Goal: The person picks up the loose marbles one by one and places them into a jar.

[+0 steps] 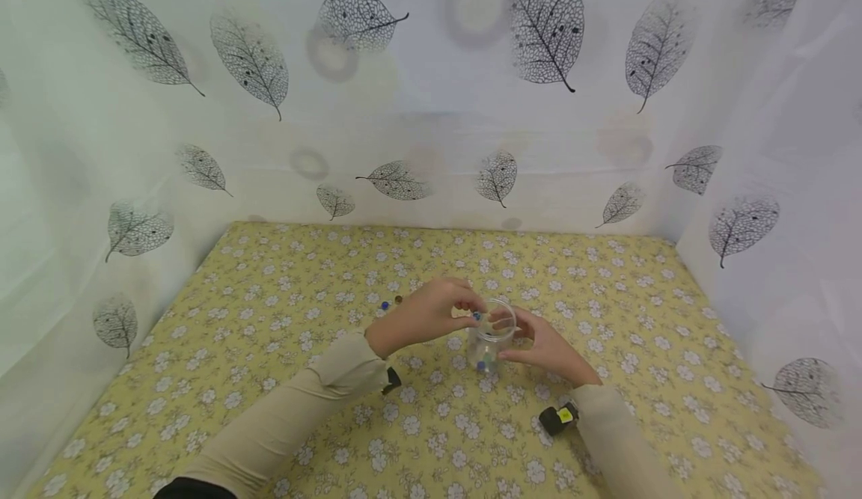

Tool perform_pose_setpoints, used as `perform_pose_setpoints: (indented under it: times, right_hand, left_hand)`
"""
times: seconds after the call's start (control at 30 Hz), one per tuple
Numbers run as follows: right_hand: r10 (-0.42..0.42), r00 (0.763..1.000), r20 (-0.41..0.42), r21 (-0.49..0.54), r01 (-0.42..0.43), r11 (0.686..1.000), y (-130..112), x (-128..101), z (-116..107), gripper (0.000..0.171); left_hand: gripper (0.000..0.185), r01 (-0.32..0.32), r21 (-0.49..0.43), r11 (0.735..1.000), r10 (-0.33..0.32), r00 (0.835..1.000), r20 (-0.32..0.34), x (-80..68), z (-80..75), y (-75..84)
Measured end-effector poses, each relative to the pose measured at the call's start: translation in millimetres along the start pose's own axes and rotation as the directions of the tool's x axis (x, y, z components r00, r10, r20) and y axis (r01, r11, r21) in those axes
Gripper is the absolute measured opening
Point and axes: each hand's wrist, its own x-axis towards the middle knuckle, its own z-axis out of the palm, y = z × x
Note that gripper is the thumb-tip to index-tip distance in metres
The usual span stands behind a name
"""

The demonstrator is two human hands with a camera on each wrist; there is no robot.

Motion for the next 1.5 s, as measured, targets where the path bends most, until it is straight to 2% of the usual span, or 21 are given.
perform_pose_setpoints:
  times: [0.6, 0.73, 0.87, 1.07, 1.23, 1.4, 1.5]
  right_hand:
    - [0.009, 1.000, 0.014, 0.011, -0.009, 1.000, -4, 2, 0, 0.059]
    - [-0.015, 1.000, 0.021, 0.008, 0.015, 1.000, -2, 2, -1, 0.059]
    - [-0.014, 1.000, 0.026, 0.021, 0.013, 1.000, 0, 2, -1, 0.060]
    - [0.008, 1.000, 0.022, 0.042, -0.009, 0.999, 2, 1, -1, 0.059]
    - [-0.006, 1.000, 0.022, 0.024, 0.006, 1.000, 3, 1, -1, 0.058]
    - [-0.021, 1.000, 0.018, 0.009, 0.021, 1.000, 3, 1, -1, 0.058]
    - [-0.016, 1.000, 0.019, 0.016, 0.016, 1.000, 2, 1, -1, 0.058]
  left_hand:
    - [0.019, 0.013, -0.030, 0.999, -0.013, 1.000, -0.015, -3.5, -0.8, -1.7]
    - [0.018, 0.005, -0.024, 1.000, -0.005, 1.000, -0.031, -5.0, -1.7, -5.5]
    - [0.020, 0.031, -0.016, 0.999, -0.031, 0.999, -0.027, -9.6, -3.5, -11.9]
    - [0.020, 0.101, -0.013, 0.995, -0.101, 0.994, -0.043, -24.3, -7.5, -26.2]
    - [0.020, 0.146, 0.000, 0.989, -0.146, 0.988, -0.060, -40.5, -10.6, -44.6]
    - [0.019, 0.223, -0.047, 0.974, -0.225, 0.974, -0.038, -55.1, -12.2, -66.4]
    - [0.019, 0.244, -0.073, 0.967, -0.247, 0.969, -0.028, -62.2, -12.5, -77.7]
